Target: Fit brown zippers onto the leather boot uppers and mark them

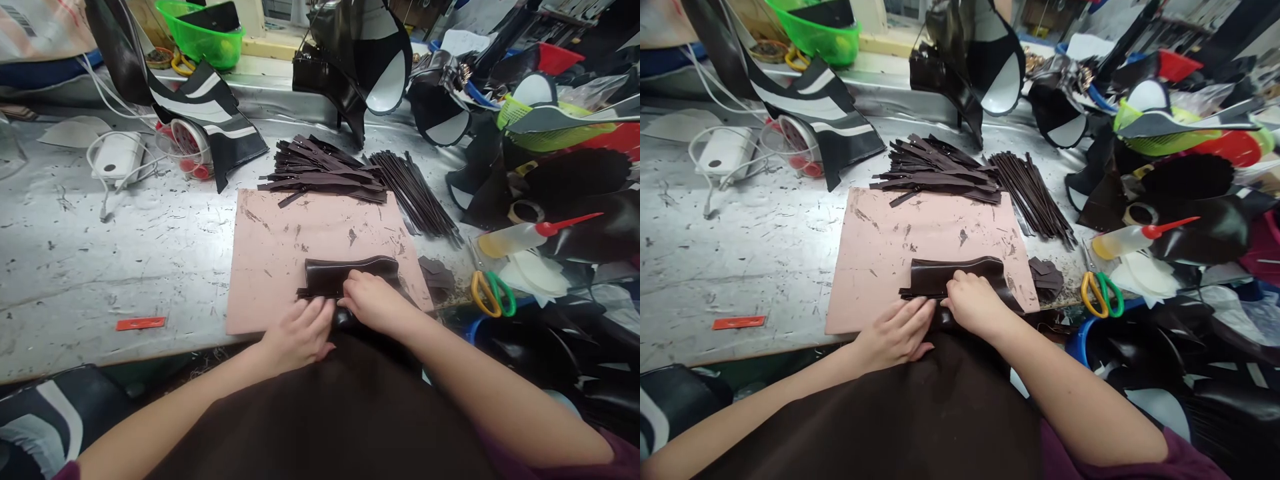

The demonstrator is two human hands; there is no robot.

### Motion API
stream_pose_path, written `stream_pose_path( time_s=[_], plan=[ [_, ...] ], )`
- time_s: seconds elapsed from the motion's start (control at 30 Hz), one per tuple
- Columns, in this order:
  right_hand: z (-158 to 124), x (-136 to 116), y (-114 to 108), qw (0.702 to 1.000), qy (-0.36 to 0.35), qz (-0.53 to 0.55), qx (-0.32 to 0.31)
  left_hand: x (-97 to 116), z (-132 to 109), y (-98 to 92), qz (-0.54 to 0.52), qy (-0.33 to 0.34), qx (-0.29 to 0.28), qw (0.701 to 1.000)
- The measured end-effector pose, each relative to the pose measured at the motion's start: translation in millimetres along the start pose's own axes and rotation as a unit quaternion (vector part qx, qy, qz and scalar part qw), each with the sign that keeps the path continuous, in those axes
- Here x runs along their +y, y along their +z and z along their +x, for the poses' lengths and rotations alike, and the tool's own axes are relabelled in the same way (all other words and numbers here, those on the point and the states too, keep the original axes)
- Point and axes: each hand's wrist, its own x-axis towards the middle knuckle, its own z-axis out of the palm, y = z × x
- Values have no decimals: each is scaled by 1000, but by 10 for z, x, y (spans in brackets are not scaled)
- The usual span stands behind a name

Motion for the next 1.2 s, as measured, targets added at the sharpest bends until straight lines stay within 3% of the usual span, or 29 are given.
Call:
stream_pose_path(
  time_s=[0.17,0.3,0.47,0.67,0.97,1.2],
  plan=[
    [-84,90,-56,999,-5,49,-14,17,10,44,-54,6,-39,998],
    [-170,223,-86,991,50,126,-16,-41,-1,29,-104,-7,-55,993],
    [-164,234,-58,995,21,95,-32,-99,18,27,-139,-15,-67,988],
    [-134,227,-42,996,5,83,-35,-135,66,25,-115,26,-64,991],
    [-101,220,-32,999,0,31,-21,-109,230,-48,-68,64,-150,984],
    [-280,333,-67,992,70,99,-20,-11,287,-11,-17,32,-122,992]
  ],
)
